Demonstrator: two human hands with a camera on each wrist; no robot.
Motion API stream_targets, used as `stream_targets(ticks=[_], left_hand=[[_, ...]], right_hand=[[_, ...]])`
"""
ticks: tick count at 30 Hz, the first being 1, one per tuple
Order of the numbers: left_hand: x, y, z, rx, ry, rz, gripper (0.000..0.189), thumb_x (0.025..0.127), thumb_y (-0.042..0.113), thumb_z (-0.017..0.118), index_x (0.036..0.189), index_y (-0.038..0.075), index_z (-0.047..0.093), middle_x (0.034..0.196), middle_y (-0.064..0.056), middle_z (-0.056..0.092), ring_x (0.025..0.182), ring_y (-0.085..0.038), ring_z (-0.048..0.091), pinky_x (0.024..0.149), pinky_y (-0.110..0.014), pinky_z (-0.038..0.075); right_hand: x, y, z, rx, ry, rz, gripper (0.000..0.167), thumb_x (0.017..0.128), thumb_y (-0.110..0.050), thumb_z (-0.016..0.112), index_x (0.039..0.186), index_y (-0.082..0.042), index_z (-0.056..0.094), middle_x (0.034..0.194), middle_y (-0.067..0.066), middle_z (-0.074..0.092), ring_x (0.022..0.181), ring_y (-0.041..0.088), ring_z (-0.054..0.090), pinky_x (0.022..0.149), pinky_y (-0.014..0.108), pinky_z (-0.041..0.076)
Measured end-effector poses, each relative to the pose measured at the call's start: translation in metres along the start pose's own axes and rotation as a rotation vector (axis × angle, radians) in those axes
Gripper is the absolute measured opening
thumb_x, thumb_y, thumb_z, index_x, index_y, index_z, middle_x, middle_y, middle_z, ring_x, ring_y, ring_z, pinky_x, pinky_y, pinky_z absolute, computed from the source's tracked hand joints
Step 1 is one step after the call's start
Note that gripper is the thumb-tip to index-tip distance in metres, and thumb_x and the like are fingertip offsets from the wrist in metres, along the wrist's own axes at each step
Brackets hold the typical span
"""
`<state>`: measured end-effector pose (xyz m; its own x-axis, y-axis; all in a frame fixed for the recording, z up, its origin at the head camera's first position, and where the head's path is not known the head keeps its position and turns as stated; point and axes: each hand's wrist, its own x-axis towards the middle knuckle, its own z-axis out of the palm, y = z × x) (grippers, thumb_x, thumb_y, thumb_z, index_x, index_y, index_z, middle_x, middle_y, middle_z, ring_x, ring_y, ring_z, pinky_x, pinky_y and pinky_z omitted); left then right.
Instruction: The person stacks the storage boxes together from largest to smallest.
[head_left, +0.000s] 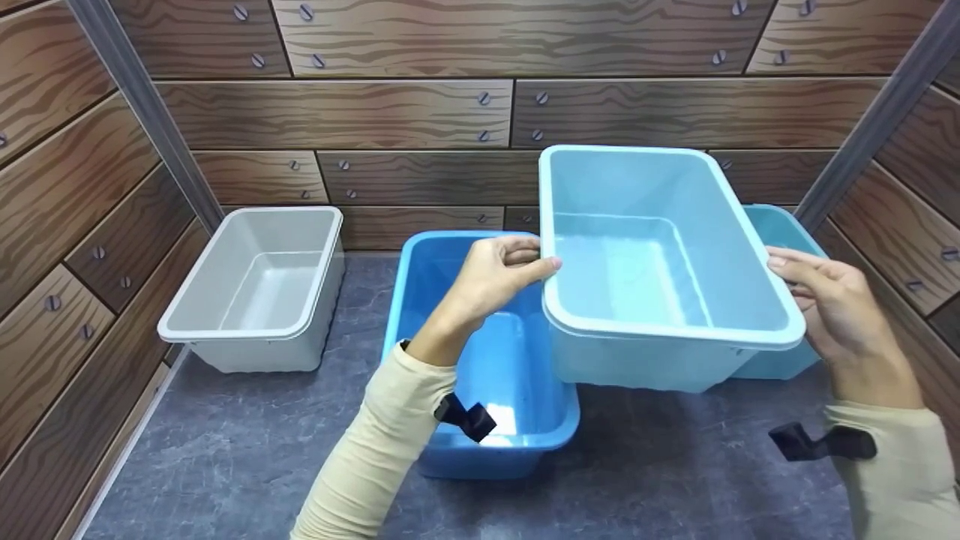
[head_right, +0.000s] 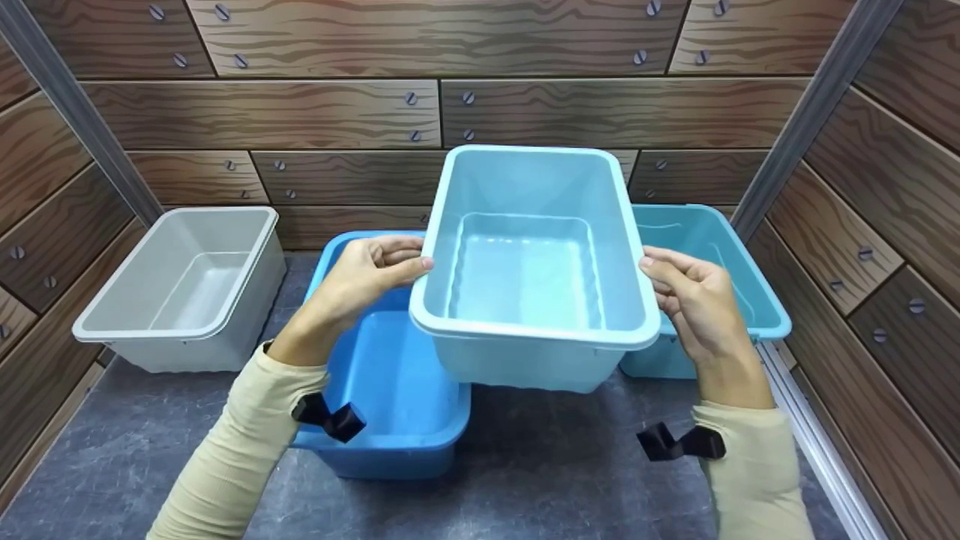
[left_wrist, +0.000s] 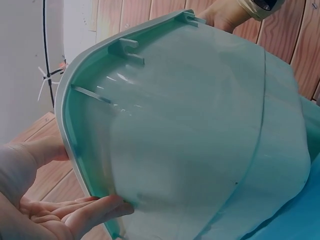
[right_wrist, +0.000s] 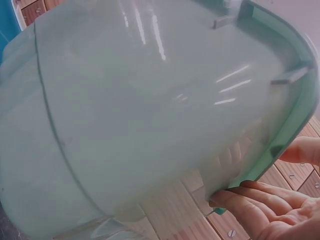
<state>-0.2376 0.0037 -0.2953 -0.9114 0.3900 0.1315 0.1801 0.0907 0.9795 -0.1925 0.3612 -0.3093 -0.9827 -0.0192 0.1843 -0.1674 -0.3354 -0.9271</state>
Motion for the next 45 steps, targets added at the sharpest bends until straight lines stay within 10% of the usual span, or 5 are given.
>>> stream_targets(ticks=[45], left_hand=[[-0.010, -0.004, -0.019, -0.018, 0.030, 0.021, 0.039, 0.089, 0.015, 0.066, 0.123, -0.004, 0.061, 0.120, -0.019, 0.069, 0.112, -0.025, 0.068, 0.097, -0.033, 0.055]], right_hand=[[-0.002, 0.010, 0.019, -0.069, 0.008, 0.003, 0.034, 0.097, 0.005, 0.043, 0.102, -0.007, 0.074, 0.093, 0.004, 0.077, 0.077, 0.012, 0.072, 0.066, 0.021, 0.059]])
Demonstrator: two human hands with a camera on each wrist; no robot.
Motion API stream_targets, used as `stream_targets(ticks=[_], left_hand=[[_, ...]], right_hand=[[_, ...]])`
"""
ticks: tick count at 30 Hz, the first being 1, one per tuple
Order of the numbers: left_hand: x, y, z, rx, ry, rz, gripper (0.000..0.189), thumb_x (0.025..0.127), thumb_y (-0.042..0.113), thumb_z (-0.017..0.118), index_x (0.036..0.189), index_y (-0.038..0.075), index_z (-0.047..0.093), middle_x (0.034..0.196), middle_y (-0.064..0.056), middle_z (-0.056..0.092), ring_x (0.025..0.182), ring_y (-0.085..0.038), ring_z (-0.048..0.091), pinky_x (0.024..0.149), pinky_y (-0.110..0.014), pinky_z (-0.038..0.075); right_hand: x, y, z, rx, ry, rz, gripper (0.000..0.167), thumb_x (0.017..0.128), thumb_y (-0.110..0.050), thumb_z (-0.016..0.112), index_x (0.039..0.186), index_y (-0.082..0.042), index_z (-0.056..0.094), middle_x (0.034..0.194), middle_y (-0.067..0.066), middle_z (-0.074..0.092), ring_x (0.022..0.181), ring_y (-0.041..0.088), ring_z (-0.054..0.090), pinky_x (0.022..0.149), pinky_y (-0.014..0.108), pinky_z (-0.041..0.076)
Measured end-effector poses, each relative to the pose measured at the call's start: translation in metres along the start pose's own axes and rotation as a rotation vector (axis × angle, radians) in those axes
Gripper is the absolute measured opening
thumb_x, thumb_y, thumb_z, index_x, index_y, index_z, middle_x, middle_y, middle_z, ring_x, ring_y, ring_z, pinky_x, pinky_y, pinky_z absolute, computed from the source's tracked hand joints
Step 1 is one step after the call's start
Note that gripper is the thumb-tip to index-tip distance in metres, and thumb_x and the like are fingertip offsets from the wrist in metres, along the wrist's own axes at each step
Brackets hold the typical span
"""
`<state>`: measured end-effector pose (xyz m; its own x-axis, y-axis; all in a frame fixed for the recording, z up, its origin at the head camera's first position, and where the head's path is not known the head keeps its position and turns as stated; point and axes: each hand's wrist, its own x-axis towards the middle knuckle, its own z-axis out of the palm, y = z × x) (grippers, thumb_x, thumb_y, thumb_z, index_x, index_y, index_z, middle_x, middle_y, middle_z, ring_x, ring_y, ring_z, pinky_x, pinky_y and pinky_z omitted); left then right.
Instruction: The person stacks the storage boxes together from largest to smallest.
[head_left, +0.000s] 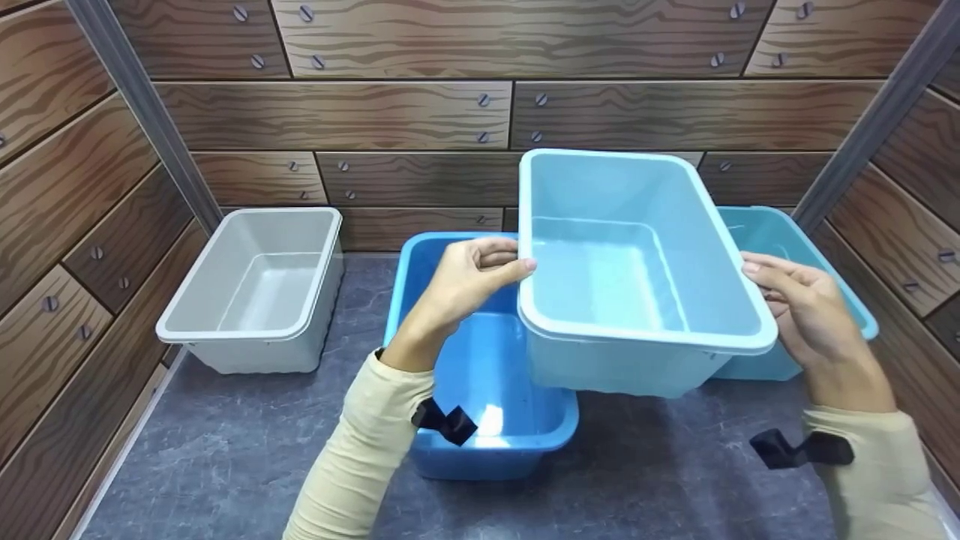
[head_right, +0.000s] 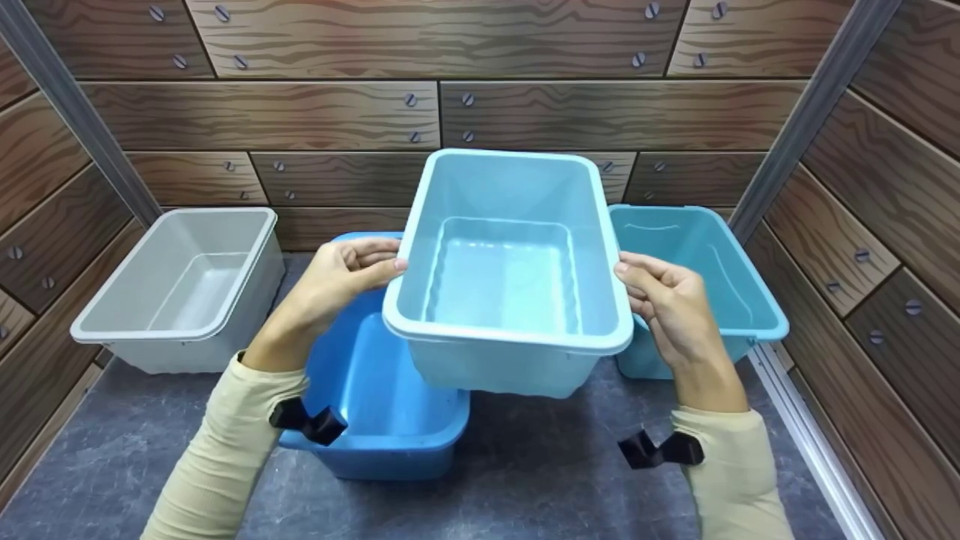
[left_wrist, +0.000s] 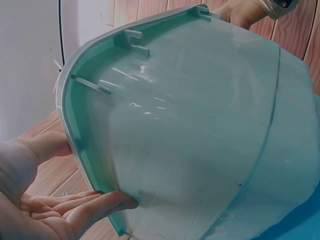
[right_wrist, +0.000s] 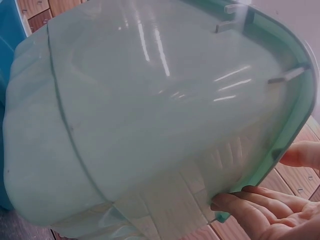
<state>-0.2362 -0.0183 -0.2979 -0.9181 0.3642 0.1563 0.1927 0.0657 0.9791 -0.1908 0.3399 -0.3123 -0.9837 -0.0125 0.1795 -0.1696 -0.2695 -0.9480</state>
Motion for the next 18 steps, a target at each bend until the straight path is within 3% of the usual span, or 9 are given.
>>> stream_targets(ticks=[18], left_hand=[[-0.007, 0.001, -0.009, -0.015, 0.016, -0.021, 0.040, 0.089, 0.016, 0.066, 0.124, -0.003, 0.060, 0.122, -0.020, 0.067, 0.113, -0.026, 0.067, 0.098, -0.034, 0.055]], right_hand=[[-0.001, 0.001, 0.012, -0.017, 0.010, -0.003, 0.033, 0.097, 0.005, 0.044, 0.101, -0.007, 0.074, 0.091, 0.004, 0.077, 0.075, 0.011, 0.072, 0.064, 0.022, 0.059]])
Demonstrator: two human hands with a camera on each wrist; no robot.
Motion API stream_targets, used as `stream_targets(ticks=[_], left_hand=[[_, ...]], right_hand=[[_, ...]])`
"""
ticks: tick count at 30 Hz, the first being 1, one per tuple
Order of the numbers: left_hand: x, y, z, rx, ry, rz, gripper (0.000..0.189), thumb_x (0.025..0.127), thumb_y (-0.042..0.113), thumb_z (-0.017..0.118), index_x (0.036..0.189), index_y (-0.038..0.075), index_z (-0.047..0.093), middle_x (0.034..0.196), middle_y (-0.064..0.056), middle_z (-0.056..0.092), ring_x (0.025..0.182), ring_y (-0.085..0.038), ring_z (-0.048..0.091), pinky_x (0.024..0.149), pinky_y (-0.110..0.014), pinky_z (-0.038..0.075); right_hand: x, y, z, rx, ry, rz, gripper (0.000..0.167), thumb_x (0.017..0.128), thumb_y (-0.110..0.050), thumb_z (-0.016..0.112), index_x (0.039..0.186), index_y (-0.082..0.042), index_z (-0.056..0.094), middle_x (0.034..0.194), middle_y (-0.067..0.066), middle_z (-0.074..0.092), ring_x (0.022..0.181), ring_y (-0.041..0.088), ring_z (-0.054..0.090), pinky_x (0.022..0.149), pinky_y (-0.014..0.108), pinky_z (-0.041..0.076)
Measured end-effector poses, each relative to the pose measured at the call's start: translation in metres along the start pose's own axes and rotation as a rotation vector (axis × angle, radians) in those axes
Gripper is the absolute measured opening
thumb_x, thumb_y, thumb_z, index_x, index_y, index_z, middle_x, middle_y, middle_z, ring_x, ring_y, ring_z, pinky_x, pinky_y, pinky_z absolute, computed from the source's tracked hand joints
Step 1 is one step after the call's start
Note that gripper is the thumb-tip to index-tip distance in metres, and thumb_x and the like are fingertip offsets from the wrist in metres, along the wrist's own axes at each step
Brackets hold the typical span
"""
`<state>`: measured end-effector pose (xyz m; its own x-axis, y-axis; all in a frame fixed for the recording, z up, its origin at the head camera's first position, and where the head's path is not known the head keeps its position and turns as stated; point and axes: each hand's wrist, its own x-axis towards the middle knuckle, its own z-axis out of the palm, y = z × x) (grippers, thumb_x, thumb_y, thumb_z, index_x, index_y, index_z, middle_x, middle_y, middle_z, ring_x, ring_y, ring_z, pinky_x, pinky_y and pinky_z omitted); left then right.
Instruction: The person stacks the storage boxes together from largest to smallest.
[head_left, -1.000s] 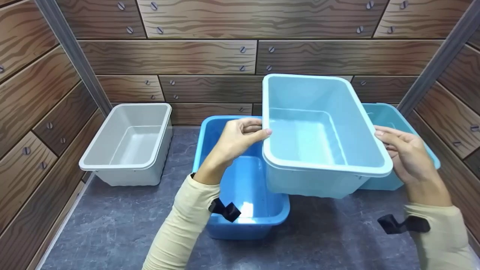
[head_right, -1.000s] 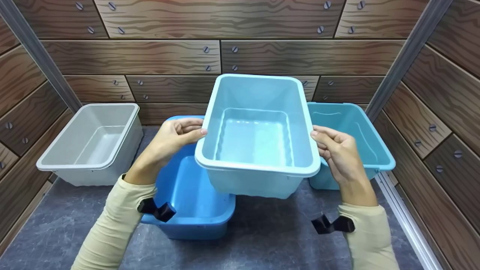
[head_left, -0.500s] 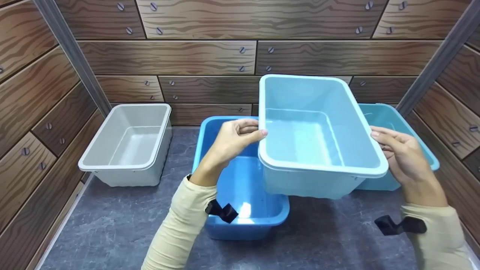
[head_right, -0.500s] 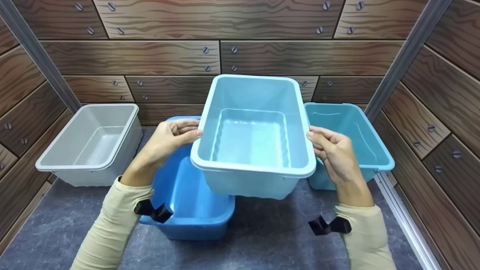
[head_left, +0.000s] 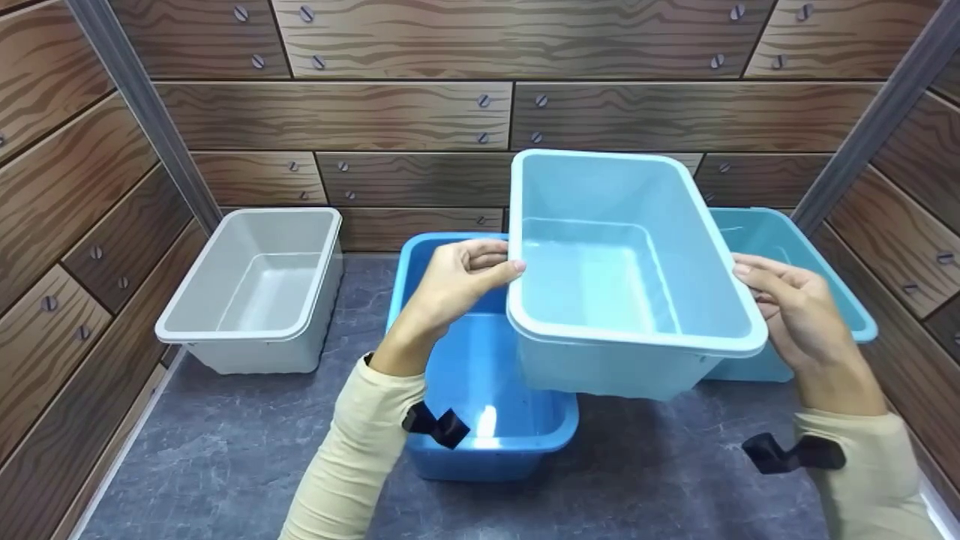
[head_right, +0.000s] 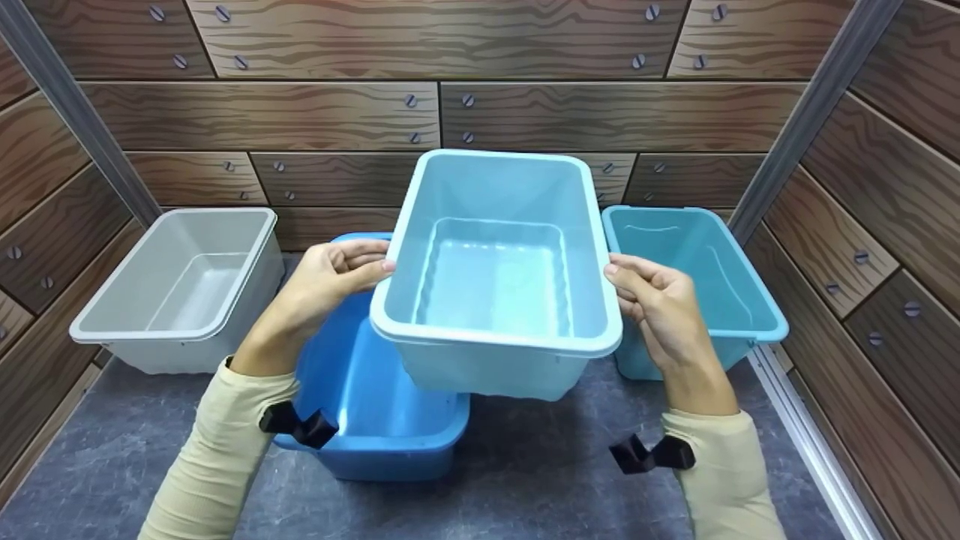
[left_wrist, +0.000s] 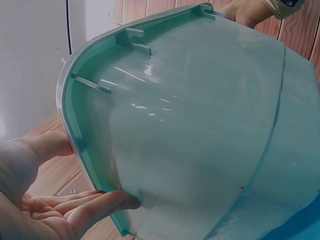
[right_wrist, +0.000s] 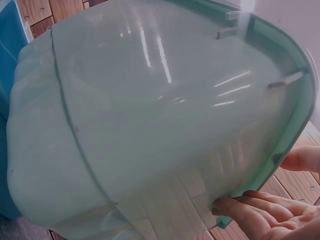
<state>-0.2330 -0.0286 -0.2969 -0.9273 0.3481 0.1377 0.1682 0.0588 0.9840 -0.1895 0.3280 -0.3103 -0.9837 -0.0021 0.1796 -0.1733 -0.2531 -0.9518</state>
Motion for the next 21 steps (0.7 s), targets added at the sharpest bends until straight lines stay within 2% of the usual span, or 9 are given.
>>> stream_targets(ticks=[14, 21], left_hand=[[-0.0038, -0.0010, -0.0059, -0.015, -0.002, 0.003, 0.040, 0.090, 0.015, 0.065, 0.124, -0.004, 0.060, 0.122, -0.023, 0.066, 0.111, -0.026, 0.068, 0.099, -0.040, 0.055], [-0.0053, -0.0011, -0.0082, -0.027, -0.002, 0.004, 0.038, 0.090, 0.015, 0.065, 0.123, -0.002, 0.061, 0.120, -0.020, 0.068, 0.110, -0.027, 0.068, 0.097, -0.037, 0.056]], right_hand=[[0.0007, 0.0022, 0.0071, -0.011, 0.014, 0.007, 0.032, 0.096, 0.003, 0.046, 0.098, -0.009, 0.075, 0.089, 0.003, 0.077, 0.075, 0.010, 0.072, 0.064, 0.021, 0.059], [0.0000, 0.0021, 0.0096, -0.029, 0.015, 0.008, 0.031, 0.096, 0.002, 0.047, 0.098, -0.010, 0.075, 0.088, 0.002, 0.077, 0.074, 0.010, 0.072, 0.064, 0.021, 0.059]])
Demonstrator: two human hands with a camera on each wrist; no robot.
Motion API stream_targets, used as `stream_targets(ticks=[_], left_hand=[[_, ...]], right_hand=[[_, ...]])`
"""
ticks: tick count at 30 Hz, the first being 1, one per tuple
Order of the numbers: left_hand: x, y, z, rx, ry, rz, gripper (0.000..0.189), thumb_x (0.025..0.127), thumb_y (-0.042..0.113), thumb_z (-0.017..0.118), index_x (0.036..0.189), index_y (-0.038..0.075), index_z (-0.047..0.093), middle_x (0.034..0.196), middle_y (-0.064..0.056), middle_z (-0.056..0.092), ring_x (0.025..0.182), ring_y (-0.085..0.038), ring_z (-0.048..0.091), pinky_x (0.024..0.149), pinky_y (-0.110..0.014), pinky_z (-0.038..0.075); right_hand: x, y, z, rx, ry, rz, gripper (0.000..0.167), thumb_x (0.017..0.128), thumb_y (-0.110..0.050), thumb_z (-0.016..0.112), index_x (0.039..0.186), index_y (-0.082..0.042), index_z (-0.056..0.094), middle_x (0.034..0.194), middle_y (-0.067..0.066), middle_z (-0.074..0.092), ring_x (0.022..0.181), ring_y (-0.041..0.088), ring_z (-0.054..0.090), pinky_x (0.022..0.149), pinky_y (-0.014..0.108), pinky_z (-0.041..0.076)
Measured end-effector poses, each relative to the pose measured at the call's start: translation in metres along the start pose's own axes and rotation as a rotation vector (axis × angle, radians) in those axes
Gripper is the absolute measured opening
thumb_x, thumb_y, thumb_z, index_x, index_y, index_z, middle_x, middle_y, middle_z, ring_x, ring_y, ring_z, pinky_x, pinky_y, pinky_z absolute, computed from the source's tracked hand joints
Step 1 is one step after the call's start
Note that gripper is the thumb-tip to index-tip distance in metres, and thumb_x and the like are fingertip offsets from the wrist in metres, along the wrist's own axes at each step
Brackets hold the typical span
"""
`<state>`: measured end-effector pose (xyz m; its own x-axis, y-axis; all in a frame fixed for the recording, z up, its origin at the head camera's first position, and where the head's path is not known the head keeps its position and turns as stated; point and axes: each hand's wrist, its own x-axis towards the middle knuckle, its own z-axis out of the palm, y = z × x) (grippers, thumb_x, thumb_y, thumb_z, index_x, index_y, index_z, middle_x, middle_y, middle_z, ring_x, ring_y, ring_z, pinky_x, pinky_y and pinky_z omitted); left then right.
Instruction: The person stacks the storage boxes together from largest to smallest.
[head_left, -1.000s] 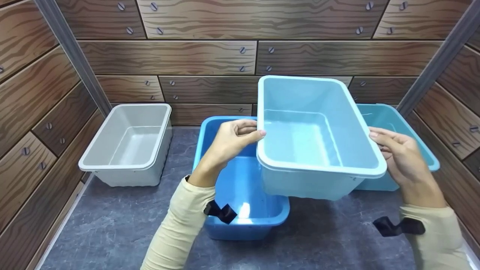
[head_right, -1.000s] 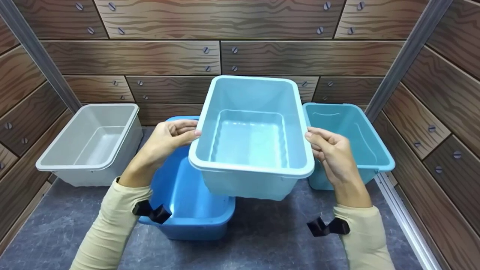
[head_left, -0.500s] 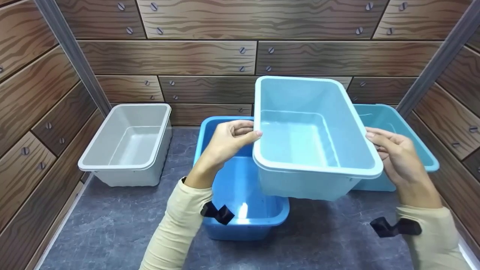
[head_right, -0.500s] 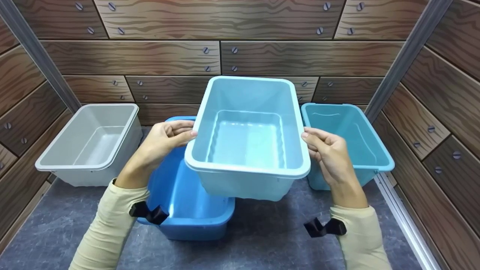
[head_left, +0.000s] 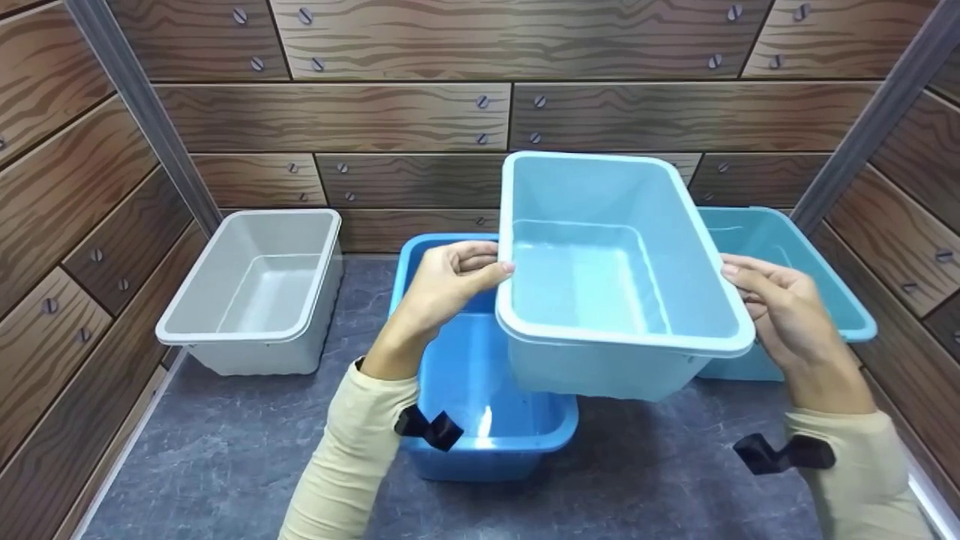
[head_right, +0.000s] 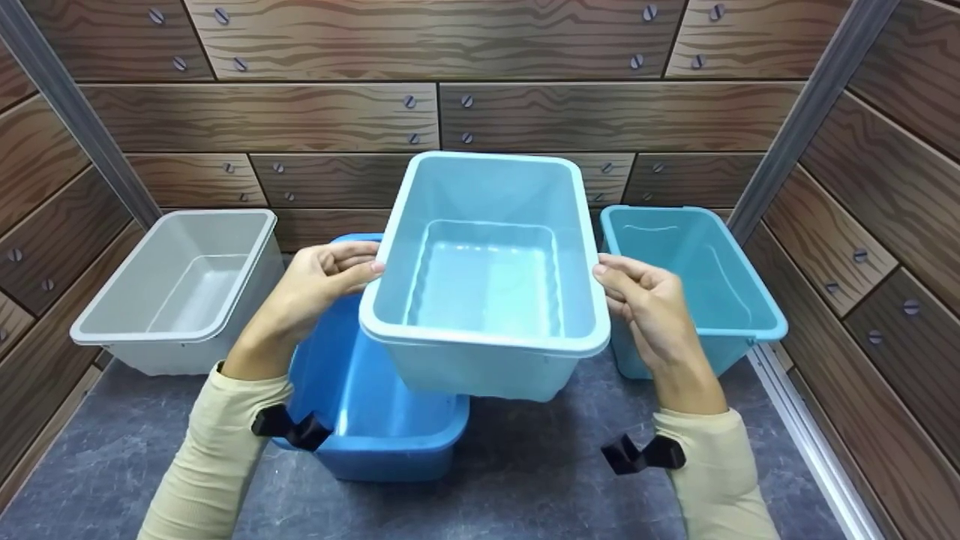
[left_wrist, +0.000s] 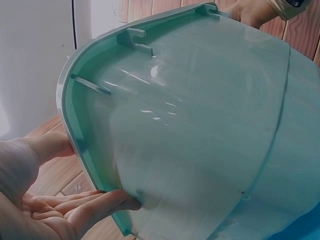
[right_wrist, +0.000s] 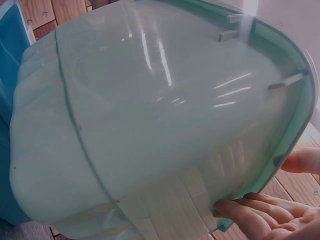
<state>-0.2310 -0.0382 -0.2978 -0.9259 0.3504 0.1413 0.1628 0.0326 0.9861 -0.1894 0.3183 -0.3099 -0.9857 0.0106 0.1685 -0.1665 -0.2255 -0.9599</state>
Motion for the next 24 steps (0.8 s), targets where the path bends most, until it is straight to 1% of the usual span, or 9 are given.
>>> stream_targets(ticks=[2, 5, 11, 14, 18, 24], left_hand=[[0.000, 0.000, -0.001, -0.008, -0.002, 0.005, 0.038, 0.090, 0.014, 0.065, 0.123, -0.002, 0.061, 0.120, -0.020, 0.068, 0.110, -0.028, 0.068, 0.097, -0.038, 0.056], [-0.001, 0.000, -0.003, -0.011, 0.000, 0.013, 0.038, 0.090, 0.013, 0.065, 0.124, -0.003, 0.060, 0.120, -0.022, 0.068, 0.108, -0.027, 0.069, 0.096, -0.036, 0.056], [-0.001, -0.001, -0.005, -0.030, 0.011, 0.015, 0.038, 0.089, 0.010, 0.064, 0.123, -0.005, 0.060, 0.120, -0.024, 0.067, 0.102, -0.019, 0.070, 0.094, -0.031, 0.057], [-0.001, -0.001, -0.006, -0.045, 0.018, 0.011, 0.038, 0.089, 0.009, 0.064, 0.123, -0.006, 0.060, 0.121, -0.025, 0.066, 0.102, -0.017, 0.070, 0.094, -0.031, 0.057], [-0.002, -0.002, -0.007, -0.054, 0.026, 0.003, 0.038, 0.089, 0.009, 0.064, 0.123, -0.006, 0.060, 0.121, -0.025, 0.066, 0.103, -0.018, 0.070, 0.094, -0.031, 0.057], [-0.004, -0.002, -0.010, -0.048, 0.017, 0.006, 0.037, 0.089, 0.009, 0.064, 0.123, -0.006, 0.060, 0.121, -0.025, 0.066, 0.108, -0.025, 0.069, 0.094, -0.031, 0.057]], right_hand=[[0.000, 0.000, 0.001, -0.001, -0.003, 0.001, 0.031, 0.096, 0.003, 0.047, 0.098, -0.010, 0.075, 0.088, 0.002, 0.077, 0.074, 0.010, 0.072, 0.064, 0.021, 0.059], [0.000, 0.000, 0.004, 0.000, -0.005, 0.001, 0.031, 0.096, 0.003, 0.047, 0.098, -0.010, 0.075, 0.089, 0.002, 0.077, 0.074, 0.010, 0.072, 0.064, 0.021, 0.060], [0.000, 0.000, 0.009, 0.005, -0.010, 0.001, 0.031, 0.096, 0.003, 0.047, 0.098, -0.009, 0.075, 0.089, 0.003, 0.077, 0.075, 0.011, 0.072, 0.064, 0.022, 0.060], [0.000, 0.001, 0.011, 0.002, -0.008, -0.003, 0.031, 0.096, 0.003, 0.046, 0.098, -0.009, 0.075, 0.089, 0.003, 0.077, 0.075, 0.010, 0.072, 0.065, 0.022, 0.060], [0.000, 0.002, 0.011, -0.004, -0.005, -0.001, 0.031, 0.096, 0.003, 0.047, 0.097, -0.009, 0.075, 0.088, 0.003, 0.077, 0.075, 0.010, 0.072, 0.065, 0.021, 0.060], [0.000, 0.004, 0.014, -0.015, 0.010, -0.001, 0.031, 0.096, 0.004, 0.047, 0.096, -0.011, 0.075, 0.088, 0.002, 0.077, 0.074, 0.009, 0.072, 0.066, 0.021, 0.060]])
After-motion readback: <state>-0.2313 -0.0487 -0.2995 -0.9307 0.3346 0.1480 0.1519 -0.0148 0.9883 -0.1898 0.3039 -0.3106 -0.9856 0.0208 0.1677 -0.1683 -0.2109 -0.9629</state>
